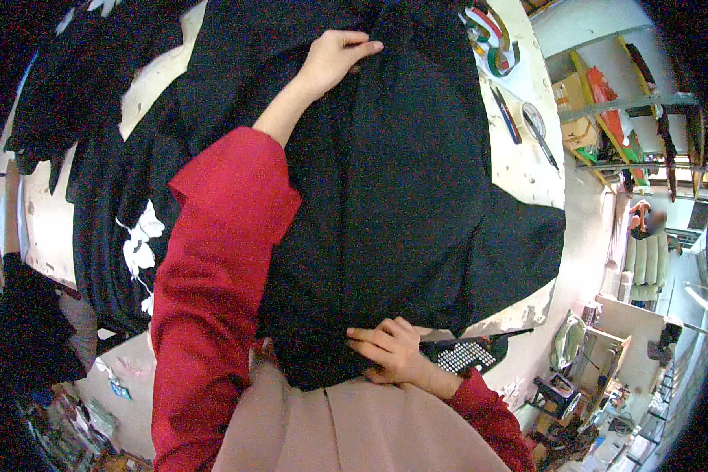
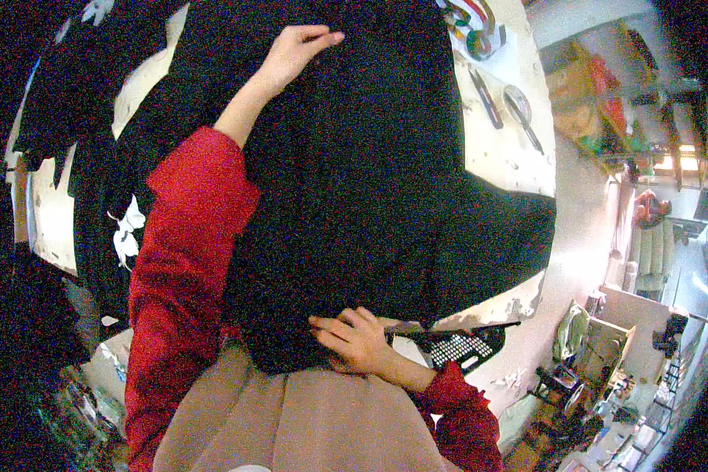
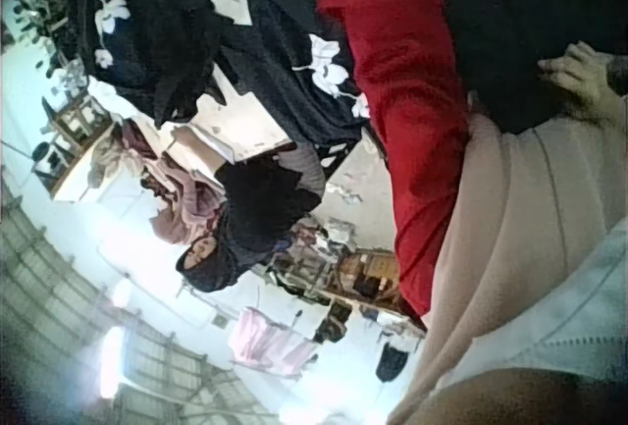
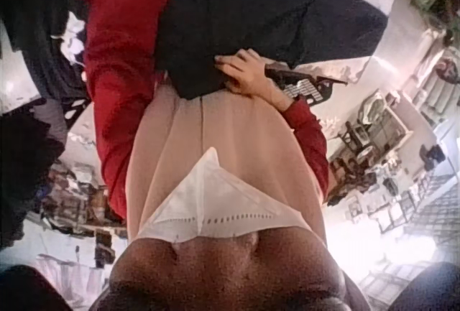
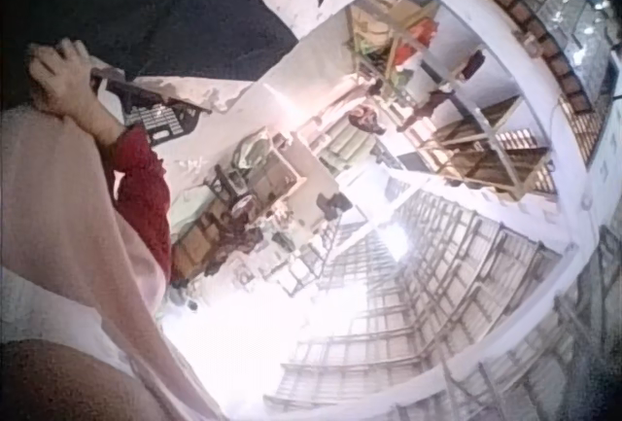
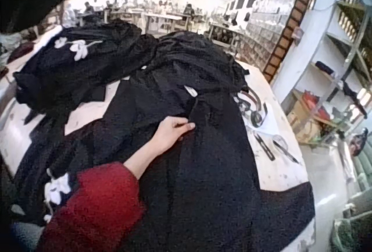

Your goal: The person measures a black garment on a table using a measuring tape and a pen, then applies a small piece of tape to mark a spot. The person repeatedly folds and unfolds the garment while taking measurements.

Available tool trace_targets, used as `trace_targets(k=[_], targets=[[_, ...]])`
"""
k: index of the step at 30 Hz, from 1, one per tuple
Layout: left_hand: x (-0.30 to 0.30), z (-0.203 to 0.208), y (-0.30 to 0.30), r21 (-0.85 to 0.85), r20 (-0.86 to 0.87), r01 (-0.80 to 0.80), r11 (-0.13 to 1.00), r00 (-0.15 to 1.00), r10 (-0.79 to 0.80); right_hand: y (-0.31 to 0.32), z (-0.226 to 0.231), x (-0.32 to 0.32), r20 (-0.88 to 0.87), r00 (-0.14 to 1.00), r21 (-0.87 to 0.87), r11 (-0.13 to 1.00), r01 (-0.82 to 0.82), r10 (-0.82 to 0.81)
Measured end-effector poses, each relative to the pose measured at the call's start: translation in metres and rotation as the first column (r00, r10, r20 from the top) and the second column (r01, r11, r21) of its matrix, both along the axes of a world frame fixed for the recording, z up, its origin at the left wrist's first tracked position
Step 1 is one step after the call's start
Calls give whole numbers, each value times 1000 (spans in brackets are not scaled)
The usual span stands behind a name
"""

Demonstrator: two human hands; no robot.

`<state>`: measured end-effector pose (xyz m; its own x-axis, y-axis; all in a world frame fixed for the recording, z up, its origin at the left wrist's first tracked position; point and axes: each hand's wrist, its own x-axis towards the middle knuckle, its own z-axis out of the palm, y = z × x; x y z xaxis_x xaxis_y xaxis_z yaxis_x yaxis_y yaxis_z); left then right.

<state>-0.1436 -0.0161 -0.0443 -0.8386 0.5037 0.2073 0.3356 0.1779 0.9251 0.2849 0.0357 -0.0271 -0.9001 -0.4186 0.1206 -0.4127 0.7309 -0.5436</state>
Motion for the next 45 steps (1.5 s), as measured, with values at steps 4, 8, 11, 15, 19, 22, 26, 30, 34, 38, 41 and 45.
trace_targets(k=[4, 8, 11, 15, 19, 22, 26, 30, 34, 38, 41, 45], targets=[[-5, 5, -3, -49, -48, -27, 998, 999, 25, -4, 66, -32, 223, 975, -8, 1000, 13, -11], [-30, -37, 0, 10, -249, -147, 989, 958, 145, 10, 73, -62, 147, 989, -250, 967, 45, -8], [-24, -22, 4, -86, -208, -96, 992, 975, 76, -15, 40, -84, 5, 945, -31, 945, 326, -326], [-3, -3, -3, -286, -402, -191, 939, 913, 63, -34, 20, -79, 77, 932, 223, 917, 330, -354], [-5, -20, -5, -344, -579, -294, 892, 814, 45, -33, 20, -81, 89, 938, 219, 925, 311, -336], [-12, -20, 2, -400, -573, -292, 869, 820, 12, -15, 34, -76, 147, 930, -104, 930, 353, -337], [-28, -17, -22, -473, -677, -361, 804, 733, -68, 62, 81, -39, 417, 796, -478, 639, 603, -439], [73, 33, -23, -540, -777, -339, 771, 552, -302, 124, 82, 15, 101, 808, -328, 747, 578, -581], [235, 63, -35, -585, -553, 199, 786, 611, -566, 106, 47, 31, -58, 929, -15, 930, 367, -367], [255, 43, -65, -723, -423, 203, 660, 626, -656, 115, 39, 37, -184, 933, 135, 932, 336, -309], [250, 35, -74, -777, -365, 220, 590, 606, -707, 118, 44, 43, -232, 925, 79, 942, 326, -301], [253, 41, -69, -780, -372, 216, 587, 594, -714, 118, 35, 45, -115, 944, 67, 946, 318, -309]])
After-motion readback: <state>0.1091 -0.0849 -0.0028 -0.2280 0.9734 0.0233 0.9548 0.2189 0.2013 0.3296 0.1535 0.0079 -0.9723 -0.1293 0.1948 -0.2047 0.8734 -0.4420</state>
